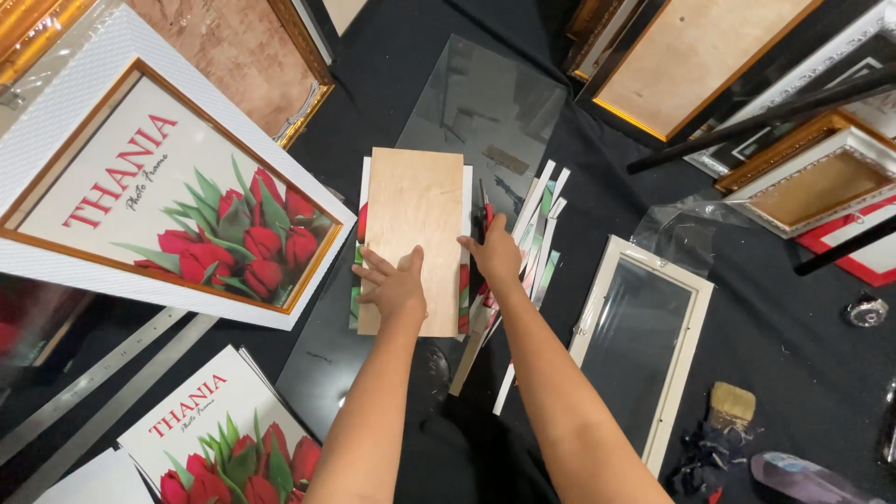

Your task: Cutting thin strips of paper using a utility knife and a wooden board as a straight-edge guide.

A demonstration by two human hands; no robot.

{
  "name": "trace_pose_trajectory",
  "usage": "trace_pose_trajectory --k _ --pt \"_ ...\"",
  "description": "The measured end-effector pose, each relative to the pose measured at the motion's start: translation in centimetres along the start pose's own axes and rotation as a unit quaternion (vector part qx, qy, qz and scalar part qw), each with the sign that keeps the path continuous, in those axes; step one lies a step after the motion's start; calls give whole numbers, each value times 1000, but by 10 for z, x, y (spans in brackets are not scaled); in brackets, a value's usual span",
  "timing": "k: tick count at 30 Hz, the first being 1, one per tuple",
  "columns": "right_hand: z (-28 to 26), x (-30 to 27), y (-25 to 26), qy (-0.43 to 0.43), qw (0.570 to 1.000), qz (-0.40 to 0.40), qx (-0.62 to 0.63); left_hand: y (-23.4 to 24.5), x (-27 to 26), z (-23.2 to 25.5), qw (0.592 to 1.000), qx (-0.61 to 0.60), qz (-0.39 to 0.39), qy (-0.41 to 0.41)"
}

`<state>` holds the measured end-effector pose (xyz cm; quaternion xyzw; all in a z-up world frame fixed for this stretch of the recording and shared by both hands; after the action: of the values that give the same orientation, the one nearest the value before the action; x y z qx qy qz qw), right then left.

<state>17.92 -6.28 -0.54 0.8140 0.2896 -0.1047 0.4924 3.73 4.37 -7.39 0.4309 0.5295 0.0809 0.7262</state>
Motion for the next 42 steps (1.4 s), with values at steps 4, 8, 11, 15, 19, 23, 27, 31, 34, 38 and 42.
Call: trace_pose_trajectory --k 4,8,11,15,19,23,27,31,34,38,42 --pt "19 15 -5 -6 1000 11 22 12 -11 3 1000 0 -6 0" --pt "20 10 -8 -8 1000 8 29 6 -9 1 1000 0 -7 1" --pt "32 19 -10 -11 998 38 47 7 -9 1 1000 -5 -5 -3" --pt "31 23 0 -33 990 56 126 8 -9 1 1000 -2 -17 -1" --pt "5 58 -10 0 996 37 84 6 -6 1 1000 -9 -19 1" --pt "22 131 -54 -1 998 7 55 2 -1 1 1000 -13 -20 4" --pt "4 113 -56 -2 999 -33 7 -9 10 -2 1000 -15 -10 15" --pt "-7 41 -41 6 999 -40 -16 6 -5 1 999 -5 -30 12" --pt "-10 -24 -34 14 997 -67 -30 6 -9 0 1000 -4 -17 5" --pt "-16 -35 -10 6 998 -62 -23 11 -9 0 1000 -12 -11 -1" --pt "-23 11 10 5 998 9 65 8 -9 1 1000 -9 -16 3"
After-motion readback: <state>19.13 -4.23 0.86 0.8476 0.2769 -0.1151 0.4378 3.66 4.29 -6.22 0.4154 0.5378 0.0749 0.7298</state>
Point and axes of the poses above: each hand's wrist, its own x-axis towards the middle knuckle, its own y-axis out of the back of the hand, z = x × y, the point moved 7 cm from there along x, towards the middle knuckle, and after that the axes turned 3 degrees about x, right-handed, at the moved point
